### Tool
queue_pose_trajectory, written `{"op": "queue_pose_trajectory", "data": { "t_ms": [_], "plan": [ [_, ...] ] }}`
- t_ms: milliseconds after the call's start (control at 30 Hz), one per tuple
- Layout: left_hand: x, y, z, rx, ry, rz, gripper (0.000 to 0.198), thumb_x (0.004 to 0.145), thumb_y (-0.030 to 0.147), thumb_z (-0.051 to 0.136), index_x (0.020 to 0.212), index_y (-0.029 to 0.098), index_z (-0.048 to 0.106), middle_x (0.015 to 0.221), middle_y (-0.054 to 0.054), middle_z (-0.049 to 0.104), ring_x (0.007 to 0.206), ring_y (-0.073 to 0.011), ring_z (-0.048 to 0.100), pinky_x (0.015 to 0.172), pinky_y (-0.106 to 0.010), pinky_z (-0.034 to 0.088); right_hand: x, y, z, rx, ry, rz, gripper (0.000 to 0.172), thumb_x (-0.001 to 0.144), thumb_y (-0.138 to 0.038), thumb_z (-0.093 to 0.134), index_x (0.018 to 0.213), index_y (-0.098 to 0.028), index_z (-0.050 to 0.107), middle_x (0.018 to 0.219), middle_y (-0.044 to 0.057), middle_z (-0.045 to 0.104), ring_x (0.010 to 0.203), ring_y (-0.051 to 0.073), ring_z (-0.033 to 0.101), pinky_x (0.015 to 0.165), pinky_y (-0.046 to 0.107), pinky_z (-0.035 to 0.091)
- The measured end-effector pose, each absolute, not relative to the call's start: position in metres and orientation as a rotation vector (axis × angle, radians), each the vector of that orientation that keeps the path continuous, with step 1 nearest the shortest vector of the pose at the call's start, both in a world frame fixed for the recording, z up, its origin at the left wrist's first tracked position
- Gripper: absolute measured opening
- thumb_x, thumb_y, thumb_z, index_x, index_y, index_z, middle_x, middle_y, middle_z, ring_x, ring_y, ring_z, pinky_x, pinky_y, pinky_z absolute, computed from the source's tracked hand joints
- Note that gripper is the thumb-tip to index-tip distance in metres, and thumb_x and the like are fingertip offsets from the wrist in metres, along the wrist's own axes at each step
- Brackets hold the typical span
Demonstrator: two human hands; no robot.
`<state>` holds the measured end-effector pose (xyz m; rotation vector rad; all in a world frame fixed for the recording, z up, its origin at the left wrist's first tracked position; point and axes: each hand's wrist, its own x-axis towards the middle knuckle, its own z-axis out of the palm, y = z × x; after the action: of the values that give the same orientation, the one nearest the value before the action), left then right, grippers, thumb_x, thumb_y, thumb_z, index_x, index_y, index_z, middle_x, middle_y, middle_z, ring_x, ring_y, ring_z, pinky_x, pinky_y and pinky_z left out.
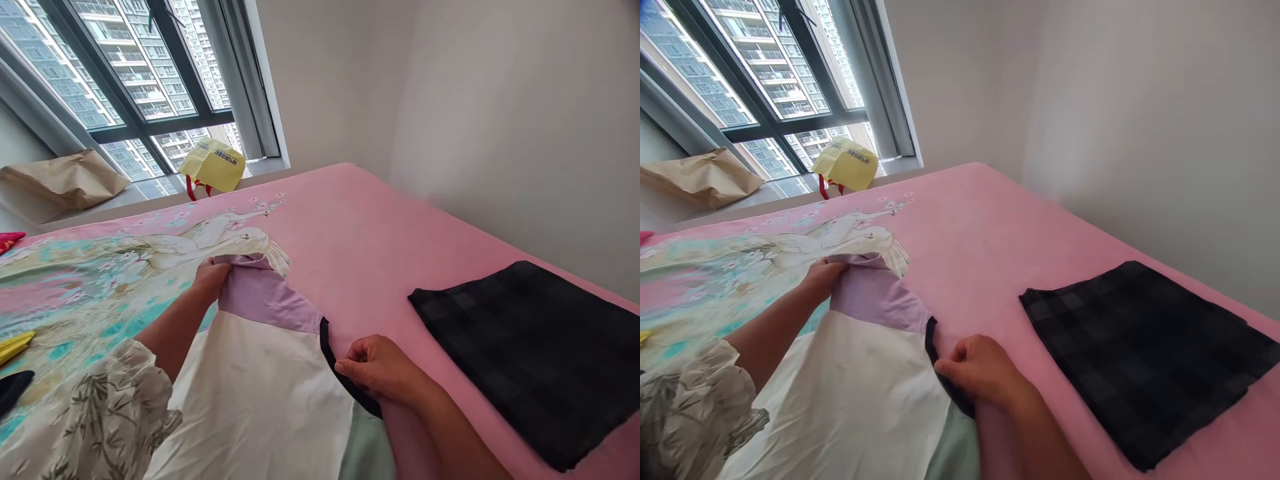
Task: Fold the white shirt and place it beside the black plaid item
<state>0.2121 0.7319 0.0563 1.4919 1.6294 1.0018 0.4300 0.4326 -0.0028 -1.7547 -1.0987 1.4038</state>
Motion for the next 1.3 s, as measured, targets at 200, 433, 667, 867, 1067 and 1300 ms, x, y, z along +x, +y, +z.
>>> {"op": "queue_pose_trajectory", "data": {
  "t_ms": [200, 433, 667, 867, 1067, 1300],
  "plan": [
    [0.194, 0.727, 0.046, 2.049, 1.831, 0.646, 0.047, 0.059, 0.028, 0.065, 0.105, 0.021, 0.059, 0.128, -0.013, 0.053, 0.127, -0.0341, 0.040, 0.102, -0.045, 0.034, 0.430, 0.433, -0.004, -1.721, -1.063, 1.447, 0.028, 0.074, -0.044, 0.059, 0.072, -0.015, 0.059, 0.059, 0.001, 0.057, 0.047, 0.010, 0.051, 0.040, 0.017, 0.039],
    [0.227, 0.730, 0.041, 2.422, 1.732, 0.136, 0.031, 0.063, 0.042, 0.062, 0.086, 0.022, 0.064, 0.089, -0.009, 0.068, 0.096, -0.0331, 0.059, 0.092, -0.048, 0.036, 0.430, 0.435, -0.002, -1.706, -1.029, 1.490, 0.029, 0.076, -0.043, 0.056, 0.067, -0.016, 0.055, 0.056, -0.001, 0.056, 0.040, 0.008, 0.047, 0.038, 0.017, 0.038],
    [0.213, 0.687, 0.032, 2.680, 1.584, 0.100, 0.027, 0.071, 0.049, 0.055, 0.073, 0.022, 0.059, 0.087, -0.007, 0.065, 0.094, -0.0270, 0.057, 0.090, -0.040, 0.034, 0.430, 0.435, -0.001, -1.704, -1.045, 1.475, 0.031, 0.078, -0.045, 0.054, 0.067, -0.016, 0.054, 0.056, 0.000, 0.056, 0.039, 0.007, 0.047, 0.037, 0.017, 0.035],
    [0.202, 0.697, 0.045, 2.105, 1.466, 0.119, 0.042, 0.060, 0.053, 0.061, 0.085, 0.019, 0.065, 0.071, -0.002, 0.064, 0.067, -0.0190, 0.058, 0.059, -0.028, 0.041, 0.432, 0.437, -0.006, -1.698, -1.064, 1.475, 0.032, 0.079, -0.047, 0.052, 0.070, -0.016, 0.055, 0.058, 0.000, 0.059, 0.038, 0.008, 0.048, 0.036, 0.017, 0.034],
    [0.204, 0.699, 0.052, 2.302, 1.749, 0.171, 0.040, 0.068, 0.060, 0.051, 0.068, 0.021, 0.061, 0.068, -0.004, 0.063, 0.072, -0.0223, 0.057, 0.058, -0.029, 0.035, 0.432, 0.437, -0.002, -1.704, -1.071, 1.467, 0.029, 0.080, -0.044, 0.052, 0.072, -0.017, 0.056, 0.058, 0.000, 0.060, 0.037, 0.007, 0.048, 0.036, 0.016, 0.033],
    [0.228, 0.706, 0.042, 2.393, 1.737, -0.009, 0.036, 0.072, 0.050, 0.044, 0.058, 0.024, 0.063, 0.065, -0.005, 0.064, 0.071, -0.0228, 0.060, 0.059, -0.029, 0.036, 0.434, 0.437, 0.000, -1.700, -1.047, 1.470, 0.028, 0.079, -0.044, 0.052, 0.072, -0.017, 0.055, 0.058, 0.000, 0.060, 0.037, 0.007, 0.048, 0.035, 0.015, 0.031]
  ]
}}
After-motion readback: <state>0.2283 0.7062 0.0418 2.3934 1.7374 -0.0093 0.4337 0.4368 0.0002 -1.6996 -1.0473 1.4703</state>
